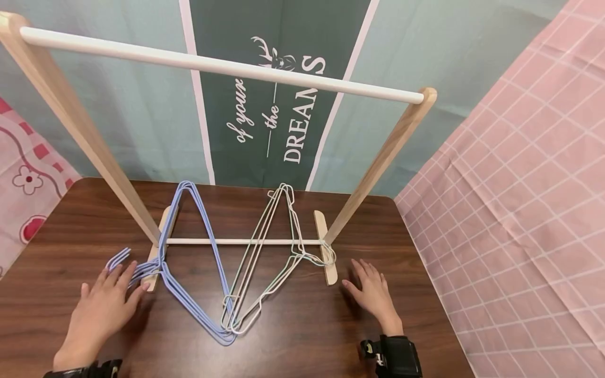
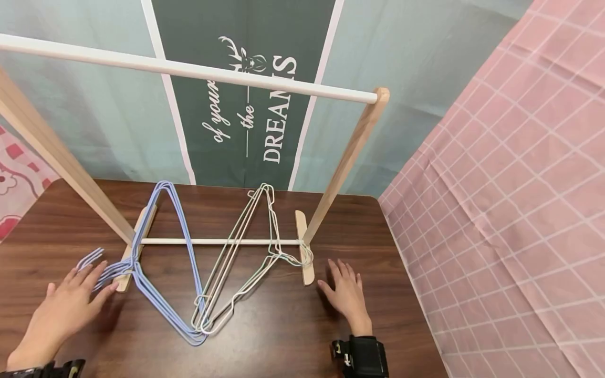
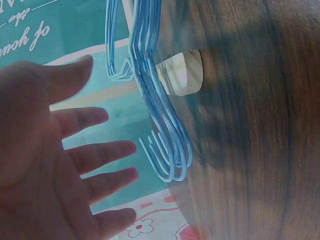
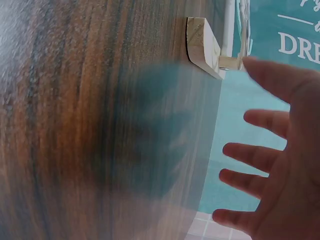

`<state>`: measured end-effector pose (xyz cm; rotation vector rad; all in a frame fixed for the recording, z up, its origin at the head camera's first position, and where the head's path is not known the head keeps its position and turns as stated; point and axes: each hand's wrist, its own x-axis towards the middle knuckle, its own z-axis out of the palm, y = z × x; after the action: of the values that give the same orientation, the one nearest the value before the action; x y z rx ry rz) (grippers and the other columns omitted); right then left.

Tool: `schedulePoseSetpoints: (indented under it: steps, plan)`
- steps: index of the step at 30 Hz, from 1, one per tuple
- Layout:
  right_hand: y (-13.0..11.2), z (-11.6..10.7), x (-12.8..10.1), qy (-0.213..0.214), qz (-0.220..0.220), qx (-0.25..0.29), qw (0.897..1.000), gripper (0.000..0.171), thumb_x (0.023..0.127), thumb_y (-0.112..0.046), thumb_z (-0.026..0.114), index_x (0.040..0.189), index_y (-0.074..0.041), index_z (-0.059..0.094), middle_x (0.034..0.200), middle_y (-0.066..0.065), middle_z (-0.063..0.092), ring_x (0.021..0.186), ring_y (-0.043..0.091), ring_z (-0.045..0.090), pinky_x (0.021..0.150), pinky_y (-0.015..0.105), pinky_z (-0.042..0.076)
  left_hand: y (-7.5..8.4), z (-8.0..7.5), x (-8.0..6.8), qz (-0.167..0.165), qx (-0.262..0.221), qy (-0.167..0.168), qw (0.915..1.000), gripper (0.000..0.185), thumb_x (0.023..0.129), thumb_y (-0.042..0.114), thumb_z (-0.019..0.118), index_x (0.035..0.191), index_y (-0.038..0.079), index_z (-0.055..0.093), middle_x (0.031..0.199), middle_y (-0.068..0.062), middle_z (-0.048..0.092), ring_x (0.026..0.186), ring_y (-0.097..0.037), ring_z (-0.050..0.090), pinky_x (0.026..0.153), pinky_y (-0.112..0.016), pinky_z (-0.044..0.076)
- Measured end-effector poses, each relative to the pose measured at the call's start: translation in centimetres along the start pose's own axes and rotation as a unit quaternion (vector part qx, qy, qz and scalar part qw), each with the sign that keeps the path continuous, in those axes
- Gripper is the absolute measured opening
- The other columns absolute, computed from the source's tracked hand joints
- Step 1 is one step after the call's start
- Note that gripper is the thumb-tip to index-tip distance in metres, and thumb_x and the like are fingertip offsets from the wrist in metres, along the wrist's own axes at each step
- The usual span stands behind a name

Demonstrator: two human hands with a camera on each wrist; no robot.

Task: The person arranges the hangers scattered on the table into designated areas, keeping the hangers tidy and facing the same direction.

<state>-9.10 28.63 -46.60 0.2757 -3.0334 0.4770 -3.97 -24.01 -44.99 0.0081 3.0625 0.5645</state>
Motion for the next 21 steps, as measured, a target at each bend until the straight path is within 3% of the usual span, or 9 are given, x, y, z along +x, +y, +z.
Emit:
schedulePoseSetpoints:
  steps: [5,9,16,21]
  plan:
    - [-0.2,-0.2,0.2,0.016,-0.001,-0.002,1.0,0.057,0.082,-0.024,0.068,0.128,0.002,0.047,0.125,0.029,0.048,0.113,0.044,0.046,0.088,0.059,0.036,0.2,-0.1,0.1,0.021,0.012,0.061,0.9979,0.05,0.09,0.027,0.057,0.123,-0.008,0.044,0.115,-0.037,0.045,0.102,-0.055,0.042,0.077,-0.07,0.03]
    - [-0.6,-0.5,0.3,0.01,0.015,0.001,1.0,0.053,0.084,-0.024,0.066,0.127,0.003,0.048,0.118,0.029,0.052,0.106,0.044,0.05,0.083,0.055,0.041,0.3,-0.6,0.2,0.02,0.006,0.06,0.9979,0.046,0.087,0.02,0.061,0.119,-0.009,0.046,0.105,-0.038,0.05,0.091,-0.055,0.049,0.07,-0.064,0.037]
    - [-1.2,-1.0,0.3,0.025,0.023,0.007,0.999,0.047,0.085,-0.023,0.065,0.121,0.004,0.054,0.11,0.027,0.057,0.099,0.042,0.055,0.077,0.053,0.045,-0.2,-2.6,1.4,-0.024,-0.011,-0.021,0.9994,0.047,0.09,0.028,0.056,0.119,-0.008,0.046,0.096,-0.041,0.052,0.081,-0.056,0.052,0.058,-0.06,0.04]
    - [-1.5,-1.2,0.4,0.023,0.025,-0.001,0.999,0.045,0.085,-0.024,0.065,0.118,0.005,0.055,0.108,0.026,0.059,0.097,0.041,0.056,0.076,0.052,0.046,-0.6,-3.9,2.9,-0.02,-0.022,-0.065,0.9975,0.056,0.091,0.036,0.053,0.121,-0.01,0.044,0.098,-0.041,0.051,0.082,-0.056,0.051,0.057,-0.059,0.041]
